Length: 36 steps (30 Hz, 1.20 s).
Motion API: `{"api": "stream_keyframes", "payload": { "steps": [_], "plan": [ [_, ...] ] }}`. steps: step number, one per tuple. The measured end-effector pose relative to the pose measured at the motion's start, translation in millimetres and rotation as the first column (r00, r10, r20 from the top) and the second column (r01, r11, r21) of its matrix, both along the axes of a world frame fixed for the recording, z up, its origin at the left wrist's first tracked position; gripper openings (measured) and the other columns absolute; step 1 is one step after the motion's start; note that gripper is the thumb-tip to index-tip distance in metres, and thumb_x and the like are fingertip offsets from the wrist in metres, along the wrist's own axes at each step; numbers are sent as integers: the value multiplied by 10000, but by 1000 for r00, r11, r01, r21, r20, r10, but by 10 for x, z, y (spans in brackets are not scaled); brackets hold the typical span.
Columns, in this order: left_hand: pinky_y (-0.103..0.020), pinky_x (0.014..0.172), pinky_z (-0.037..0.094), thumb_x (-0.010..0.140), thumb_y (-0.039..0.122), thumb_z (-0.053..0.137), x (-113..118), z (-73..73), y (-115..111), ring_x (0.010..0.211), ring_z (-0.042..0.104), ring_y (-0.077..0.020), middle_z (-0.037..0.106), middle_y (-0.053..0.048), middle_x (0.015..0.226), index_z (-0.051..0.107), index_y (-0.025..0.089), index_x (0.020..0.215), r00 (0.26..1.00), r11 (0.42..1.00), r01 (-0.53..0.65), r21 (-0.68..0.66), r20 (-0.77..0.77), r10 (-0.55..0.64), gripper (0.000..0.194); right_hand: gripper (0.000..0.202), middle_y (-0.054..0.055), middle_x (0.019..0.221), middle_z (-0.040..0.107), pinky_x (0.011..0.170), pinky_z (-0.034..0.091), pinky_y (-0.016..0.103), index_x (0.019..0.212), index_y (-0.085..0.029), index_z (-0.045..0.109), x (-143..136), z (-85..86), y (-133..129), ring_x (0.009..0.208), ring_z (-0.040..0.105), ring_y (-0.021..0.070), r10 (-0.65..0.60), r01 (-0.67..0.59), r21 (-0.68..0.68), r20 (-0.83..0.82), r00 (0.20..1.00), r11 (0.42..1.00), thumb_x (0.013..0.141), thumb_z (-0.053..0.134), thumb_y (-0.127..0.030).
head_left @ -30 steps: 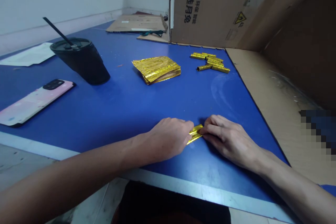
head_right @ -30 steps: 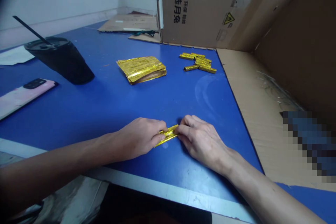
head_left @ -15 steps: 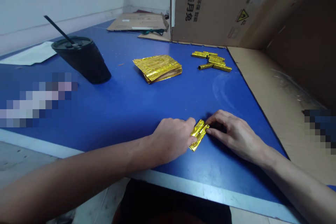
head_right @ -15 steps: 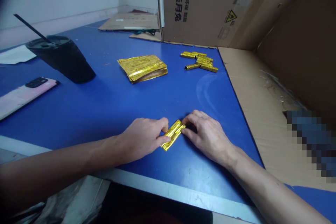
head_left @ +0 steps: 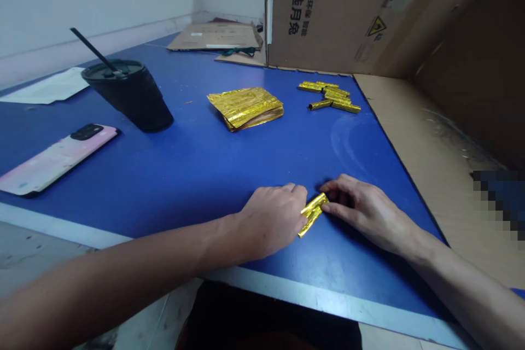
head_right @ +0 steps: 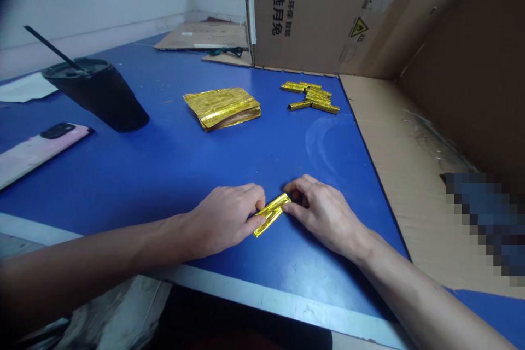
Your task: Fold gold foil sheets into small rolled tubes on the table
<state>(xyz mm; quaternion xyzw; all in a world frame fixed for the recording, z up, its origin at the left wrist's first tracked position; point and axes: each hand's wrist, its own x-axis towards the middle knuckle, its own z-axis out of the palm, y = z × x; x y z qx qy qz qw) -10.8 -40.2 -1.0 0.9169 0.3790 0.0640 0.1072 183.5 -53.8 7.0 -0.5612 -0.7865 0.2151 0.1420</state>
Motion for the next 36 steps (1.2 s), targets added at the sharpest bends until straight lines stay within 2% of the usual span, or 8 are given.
{"api": "stream_keyframes", "payload": {
  "steps": [4,7,15,22,26,28,31,36],
  "plan": [
    [-254,516,373,791,198,424,5,-10,-9,632,560,-162,580,-17,757,468,165,820,999,1000,25,15,44,-25,62,80,18,728,581,586,424,283,758,-198,531,1,8,1,625,521,142,-30,29,-29,-49,998,999,772,522,-276],
    [-252,534,377,788,186,427,4,-32,-4,620,551,-153,576,-4,731,464,167,838,997,1000,8,-2,82,-8,65,91,1,672,568,549,412,263,746,-193,511,6,-8,4,587,500,126,-73,52,-101,-211,975,994,775,515,-279],
    [-262,627,401,815,195,384,12,-37,19,684,541,-144,572,-16,776,487,167,825,977,995,12,-103,213,10,108,192,-42,548,494,397,350,208,684,-177,478,-64,-34,-8,430,435,68,-263,123,-272,-571,777,954,696,615,-310],
    [-233,554,372,821,172,349,18,-14,19,575,506,-111,542,11,677,447,170,880,938,971,-9,-238,335,91,115,238,-53,520,510,406,380,214,754,-179,484,-92,-35,-37,412,470,76,-311,162,-279,-654,690,946,681,652,-331],
    [-216,560,374,814,150,342,4,-23,70,590,498,-92,531,27,668,456,175,842,880,940,-1,-342,446,163,120,245,-16,649,562,517,459,260,868,-193,501,-55,-57,-53,538,543,115,-215,193,-108,-661,719,975,713,633,-329],
    [-204,539,369,810,156,353,-2,-31,103,559,482,-78,527,38,647,465,175,836,845,906,10,-424,487,219,116,203,29,809,585,668,481,316,890,-207,535,-37,-50,-67,720,575,155,-97,189,96,-589,802,977,733,621,-304],
    [-185,486,348,800,165,372,-2,-38,139,490,439,-57,512,52,605,492,165,846,807,838,58,-543,520,281,129,135,61,968,553,813,439,363,899,-227,585,-24,-24,-88,941,531,197,65,68,316,-392,918,946,764,593,-238],
    [-171,444,324,803,189,387,-2,-29,153,460,407,-45,493,56,587,534,155,888,788,763,124,-634,531,313,172,72,69,947,536,777,439,325,847,-209,598,-33,-3,-102,913,532,181,126,-14,341,-308,943,940,796,550,-196]
  ]
}}
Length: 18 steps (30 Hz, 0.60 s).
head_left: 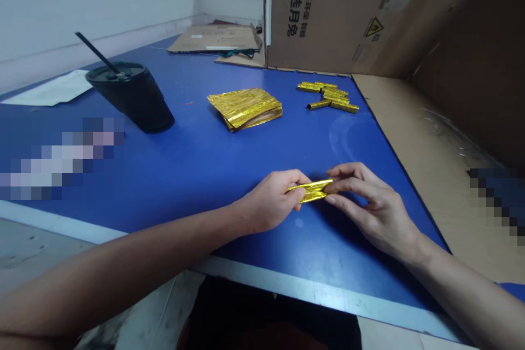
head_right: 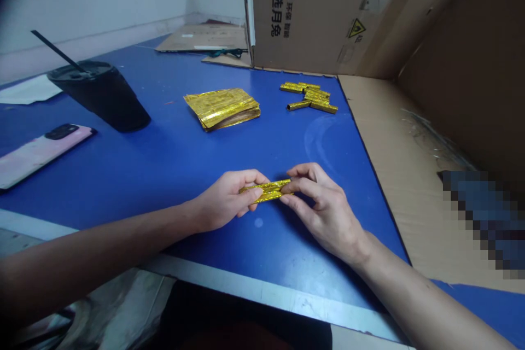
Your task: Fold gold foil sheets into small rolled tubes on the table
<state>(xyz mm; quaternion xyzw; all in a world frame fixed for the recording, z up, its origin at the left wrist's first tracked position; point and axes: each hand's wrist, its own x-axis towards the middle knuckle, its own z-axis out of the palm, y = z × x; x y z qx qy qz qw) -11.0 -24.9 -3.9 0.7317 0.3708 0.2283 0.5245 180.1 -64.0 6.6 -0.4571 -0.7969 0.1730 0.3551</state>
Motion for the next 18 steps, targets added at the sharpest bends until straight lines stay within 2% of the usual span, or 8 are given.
{"api": "stream_keyframes", "payload": {
  "steps": [7,10,13,18],
  "plan": [
    [-171,483,351,855,264,346,-24,57,-70,495,435,-49,526,45,626,557,166,901,999,999,38,20,-17,-38,237,135,42,821,598,709,439,290,739,-198,564,-8,18,11,753,566,159,-4,-2,-209,-27,1000,978,828,492,-269],
    [-178,524,372,830,321,418,-33,83,-101,563,487,-68,558,33,652,573,169,884,997,997,50,66,-66,-45,224,173,27,718,602,639,441,280,696,-186,559,-16,15,15,664,555,150,-67,47,-315,-53,996,948,806,512,-311],
    [-178,526,372,820,273,425,-29,93,-104,534,485,-63,583,31,649,585,168,881,993,994,60,94,-106,-50,201,189,13,645,581,556,428,260,676,-176,543,-34,-3,16,591,524,130,-144,89,-394,-112,983,915,774,544,-338],
    [-174,511,359,823,210,392,-16,86,-76,479,460,-51,586,42,619,596,165,838,990,990,55,129,-137,-37,209,234,-16,595,533,490,408,240,856,-161,530,-47,-12,17,517,490,104,-176,11,-514,-273,946,858,746,574,-362]
  ]
}}
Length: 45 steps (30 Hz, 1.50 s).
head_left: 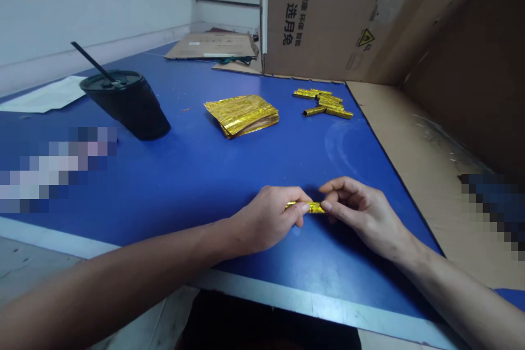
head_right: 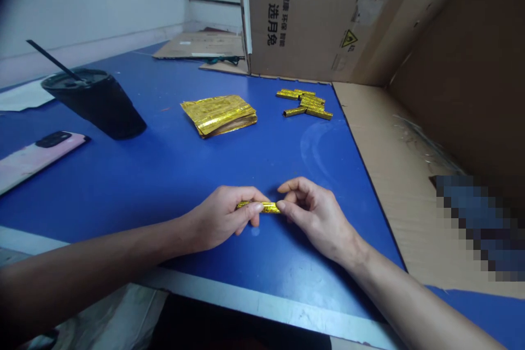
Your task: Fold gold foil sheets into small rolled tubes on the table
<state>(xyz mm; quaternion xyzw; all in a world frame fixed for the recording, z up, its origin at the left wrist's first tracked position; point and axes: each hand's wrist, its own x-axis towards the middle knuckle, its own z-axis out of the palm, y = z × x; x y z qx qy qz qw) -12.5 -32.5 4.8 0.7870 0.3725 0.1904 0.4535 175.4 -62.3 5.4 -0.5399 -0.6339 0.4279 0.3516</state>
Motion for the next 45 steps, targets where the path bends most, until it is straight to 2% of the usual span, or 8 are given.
{"api": "stream_keyframes", "payload": {
  "steps": [7,11,14,20,28,36,40,45],
  "plan": [
    [-173,557,360,832,206,382,-26,-14,1,537,489,-58,559,52,578,563,162,684,999,994,45,102,-31,-42,238,306,-30,564,478,390,305,192,794,-163,576,4,67,-36,435,384,62,219,-193,-222,100,971,956,833,438,-433],
    [-179,540,356,851,229,362,-33,5,-1,493,472,-57,544,57,532,525,159,639,998,996,24,90,-57,-19,277,315,-31,536,469,419,328,192,659,-167,535,-18,77,-52,453,383,67,208,-197,-72,205,957,978,850,419,-388],
    [-181,546,362,851,229,369,-27,-1,-3,504,487,-62,532,59,533,524,161,677,997,990,13,138,-75,-3,243,288,-34,540,461,448,346,198,715,-176,557,-28,82,-64,479,401,78,195,-207,15,272,942,978,859,409,-378],
    [-198,586,374,867,245,352,-14,-42,-15,608,533,-89,582,26,676,552,171,825,984,928,126,351,-165,-72,217,321,-51,538,357,434,306,202,636,-191,452,-34,57,-62,471,318,74,325,-334,-33,336,884,942,860,395,-415],
    [-167,552,359,847,229,398,-13,-8,56,523,485,-59,516,57,551,547,161,726,999,968,37,248,-47,-26,203,345,-56,518,297,442,279,217,584,-196,384,-1,28,-56,453,287,76,260,-314,89,377,889,945,875,377,-380],
    [-189,592,367,850,240,398,-20,-12,50,593,515,-75,571,31,654,565,165,770,994,930,83,359,-100,-50,200,261,-48,572,409,477,312,213,708,-195,473,-41,32,-55,493,372,82,282,-331,48,419,863,942,863,402,-393],
    [-184,545,391,825,283,441,-14,39,72,540,514,-70,561,34,615,558,163,777,999,985,27,171,23,-31,175,311,-63,508,315,454,285,218,625,-193,424,-37,-19,-55,443,305,74,250,-316,125,373,893,941,881,369,-361],
    [-177,489,415,765,269,515,45,94,213,511,518,-62,570,16,634,547,138,761,965,996,-22,-84,258,43,134,310,-46,506,388,459,297,227,640,-181,468,-29,-96,-7,451,356,81,126,-185,213,263,957,959,874,380,-363]
  ]
}}
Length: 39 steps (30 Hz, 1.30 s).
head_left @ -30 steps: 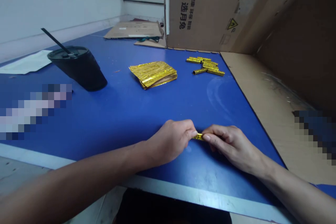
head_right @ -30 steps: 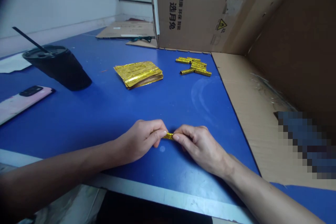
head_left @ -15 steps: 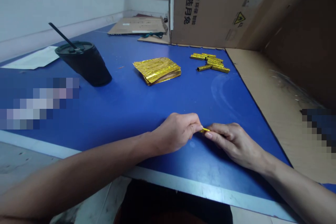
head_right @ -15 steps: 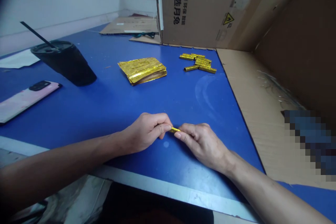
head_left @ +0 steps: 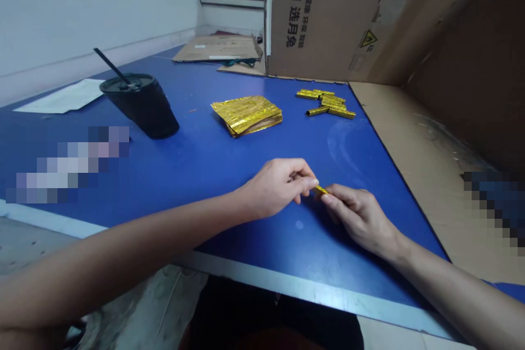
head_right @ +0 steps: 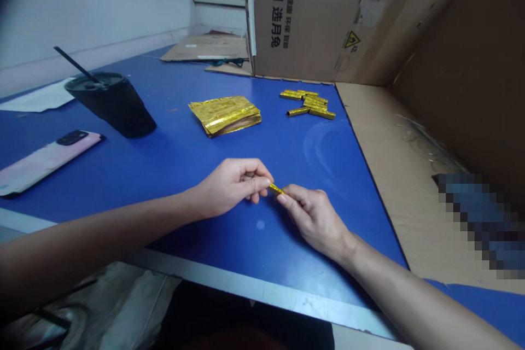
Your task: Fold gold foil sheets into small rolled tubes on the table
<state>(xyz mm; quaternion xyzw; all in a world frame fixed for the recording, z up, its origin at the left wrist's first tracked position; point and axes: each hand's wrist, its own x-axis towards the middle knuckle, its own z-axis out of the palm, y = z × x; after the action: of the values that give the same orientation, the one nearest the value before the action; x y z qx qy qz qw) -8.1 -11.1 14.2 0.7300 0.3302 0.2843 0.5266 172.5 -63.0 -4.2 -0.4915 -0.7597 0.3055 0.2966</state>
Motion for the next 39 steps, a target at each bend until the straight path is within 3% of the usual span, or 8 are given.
{"api": "stream_keyframes", "payload": {
  "steps": [4,9,11,19,26,34,36,39],
  "plan": [
    [-152,448,370,733,240,555,96,-16,178,467,478,-45,521,38,544,542,124,688,995,998,-63,13,72,62,126,318,-36,507,442,459,315,224,665,-172,499,-7,-37,74,453,382,84,-87,84,-39,-83,993,996,865,388,-393],
    [-150,435,350,735,244,556,186,-102,368,443,457,-41,501,50,516,534,126,662,992,988,-104,111,80,96,140,337,-25,521,509,414,330,212,700,-172,492,-10,35,184,419,416,82,-100,68,-254,-115,988,965,840,395,-463],
    [-151,438,351,733,240,558,187,-123,404,444,455,-40,505,48,522,530,126,658,992,986,-108,124,79,98,139,336,-20,533,526,411,332,208,688,-176,474,-30,77,243,416,427,81,-92,58,-280,-109,990,958,833,405,-472],
    [-159,431,372,734,291,559,150,-167,417,454,463,-48,502,44,546,519,125,708,971,993,-119,2,208,116,173,360,-46,461,437,429,290,210,643,-165,495,-188,1,468,421,350,71,-100,95,-36,-195,976,995,850,392,-441],
    [-155,396,326,721,232,561,127,-201,489,403,429,-42,478,51,469,506,131,638,948,974,-207,-90,228,222,142,373,-57,423,425,389,251,205,668,-161,524,-183,-91,482,382,326,65,-145,94,-218,-236,961,971,831,408,-475],
    [-159,388,320,718,228,571,94,-168,498,405,433,-49,473,48,467,508,129,635,912,952,-256,-167,283,295,144,371,-59,434,405,393,255,207,631,-177,485,-219,-33,441,391,323,73,-173,143,-201,-141,975,969,829,392,-476],
    [-160,389,324,719,227,568,95,-176,501,410,435,-51,471,46,470,507,129,637,912,952,-255,-168,287,294,142,372,-57,438,394,407,261,213,631,-181,478,-222,-23,425,394,322,78,-157,145,-131,-81,984,981,843,358,-463],
    [-157,393,328,728,249,564,87,-189,507,414,436,-48,472,47,483,507,130,650,917,955,-251,-161,278,287,153,368,-49,447,366,442,258,226,592,-194,434,-203,-37,415,410,321,87,-177,170,83,83,981,982,859,321,-421]
  ]
}}
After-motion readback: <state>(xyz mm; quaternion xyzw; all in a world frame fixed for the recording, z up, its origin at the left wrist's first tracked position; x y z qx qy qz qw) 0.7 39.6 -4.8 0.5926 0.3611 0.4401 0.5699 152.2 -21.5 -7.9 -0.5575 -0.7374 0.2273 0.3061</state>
